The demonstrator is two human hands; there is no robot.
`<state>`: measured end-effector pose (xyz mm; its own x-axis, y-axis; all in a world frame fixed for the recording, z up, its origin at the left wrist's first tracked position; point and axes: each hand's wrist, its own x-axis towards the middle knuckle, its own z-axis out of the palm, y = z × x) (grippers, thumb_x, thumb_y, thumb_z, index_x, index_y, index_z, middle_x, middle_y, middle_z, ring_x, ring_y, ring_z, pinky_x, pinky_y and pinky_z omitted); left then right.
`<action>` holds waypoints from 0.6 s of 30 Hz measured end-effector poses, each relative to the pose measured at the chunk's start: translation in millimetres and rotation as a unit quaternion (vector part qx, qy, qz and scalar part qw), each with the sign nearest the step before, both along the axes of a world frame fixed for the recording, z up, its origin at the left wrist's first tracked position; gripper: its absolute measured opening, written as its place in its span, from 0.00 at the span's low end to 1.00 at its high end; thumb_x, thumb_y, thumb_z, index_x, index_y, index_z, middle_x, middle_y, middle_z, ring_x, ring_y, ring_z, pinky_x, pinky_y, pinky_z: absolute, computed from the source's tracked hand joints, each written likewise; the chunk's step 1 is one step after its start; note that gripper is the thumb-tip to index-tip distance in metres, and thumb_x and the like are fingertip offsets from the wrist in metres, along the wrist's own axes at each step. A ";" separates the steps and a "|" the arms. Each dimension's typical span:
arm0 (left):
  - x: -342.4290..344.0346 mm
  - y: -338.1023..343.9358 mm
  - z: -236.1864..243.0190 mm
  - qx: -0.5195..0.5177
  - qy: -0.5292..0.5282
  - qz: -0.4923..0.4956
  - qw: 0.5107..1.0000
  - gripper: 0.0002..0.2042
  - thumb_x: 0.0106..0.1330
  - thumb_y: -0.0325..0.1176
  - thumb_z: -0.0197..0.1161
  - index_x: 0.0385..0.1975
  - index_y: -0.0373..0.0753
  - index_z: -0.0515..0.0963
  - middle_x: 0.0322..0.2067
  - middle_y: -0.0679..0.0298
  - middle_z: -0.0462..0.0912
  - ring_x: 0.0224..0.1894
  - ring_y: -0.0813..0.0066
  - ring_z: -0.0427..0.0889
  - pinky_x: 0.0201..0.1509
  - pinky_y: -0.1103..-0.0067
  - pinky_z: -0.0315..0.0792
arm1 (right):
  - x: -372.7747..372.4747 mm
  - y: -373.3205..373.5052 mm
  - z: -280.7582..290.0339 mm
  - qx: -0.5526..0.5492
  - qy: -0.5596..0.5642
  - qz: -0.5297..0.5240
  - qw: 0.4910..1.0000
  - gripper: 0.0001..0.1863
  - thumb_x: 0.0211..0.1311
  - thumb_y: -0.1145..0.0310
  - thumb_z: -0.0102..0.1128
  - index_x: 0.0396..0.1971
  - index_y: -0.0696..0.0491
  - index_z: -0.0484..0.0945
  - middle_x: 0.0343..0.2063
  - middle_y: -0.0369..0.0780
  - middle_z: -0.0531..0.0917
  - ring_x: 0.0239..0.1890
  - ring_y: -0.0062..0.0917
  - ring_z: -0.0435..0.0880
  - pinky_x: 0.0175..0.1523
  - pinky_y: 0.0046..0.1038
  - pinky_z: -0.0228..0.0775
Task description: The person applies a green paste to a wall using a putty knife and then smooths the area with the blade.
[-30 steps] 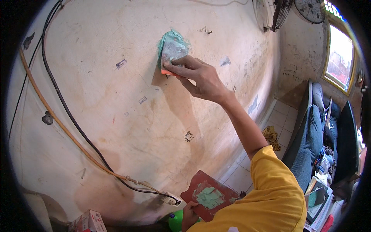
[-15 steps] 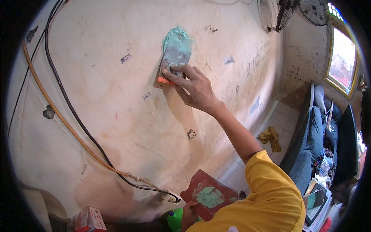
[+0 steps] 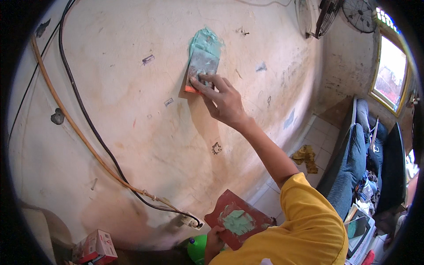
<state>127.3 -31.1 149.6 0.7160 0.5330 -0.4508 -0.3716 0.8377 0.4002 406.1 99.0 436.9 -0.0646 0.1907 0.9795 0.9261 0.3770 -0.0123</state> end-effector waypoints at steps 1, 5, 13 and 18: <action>1.0 -0.1 0.7 0.003 0.003 -0.005 1.000 0.21 0.51 0.26 0.49 0.49 0.32 0.66 0.47 0.55 0.73 0.51 0.60 0.71 0.59 0.66 0.62 | 0.5 1.6 -3.2 0.003 -0.005 -0.001 1.000 0.27 0.48 0.78 0.56 0.51 0.43 0.70 0.42 0.37 0.73 0.38 0.33 0.74 0.37 0.28 0.73; 2.0 -3.2 12.0 0.015 0.038 -0.008 0.999 0.21 0.51 0.26 0.49 0.48 0.32 0.66 0.47 0.55 0.73 0.50 0.60 0.72 0.58 0.65 0.63 | -5.1 -12.4 -25.0 -0.061 -0.018 -0.011 0.998 0.27 0.48 0.78 0.55 0.52 0.43 0.70 0.44 0.38 0.72 0.41 0.33 0.74 0.39 0.28 0.73; -9.3 -0.5 -2.3 -0.004 0.034 0.012 0.999 0.20 0.51 0.26 0.49 0.48 0.32 0.67 0.46 0.55 0.73 0.49 0.60 0.72 0.57 0.66 0.64 | 38.2 -62.4 30.2 0.062 0.206 0.090 0.972 0.15 0.56 0.81 0.49 0.44 0.56 0.73 0.29 0.39 0.81 0.29 0.16 0.77 0.35 0.18 0.70; -8.9 -2.3 11.8 0.034 -0.012 0.032 0.999 0.20 0.51 0.25 0.50 0.47 0.32 0.68 0.44 0.57 0.75 0.47 0.61 0.74 0.56 0.68 0.66 | 64.9 -27.4 71.4 0.148 0.208 0.021 0.967 0.13 0.57 0.78 0.49 0.43 0.61 0.70 0.30 0.39 0.78 0.35 0.19 0.78 0.40 0.21 0.71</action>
<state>118.4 -33.3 161.5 0.6898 0.6062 -0.3959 -0.4331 0.7837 0.4452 470.9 71.7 508.3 0.3457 -0.0959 0.9334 0.8476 0.4587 -0.2668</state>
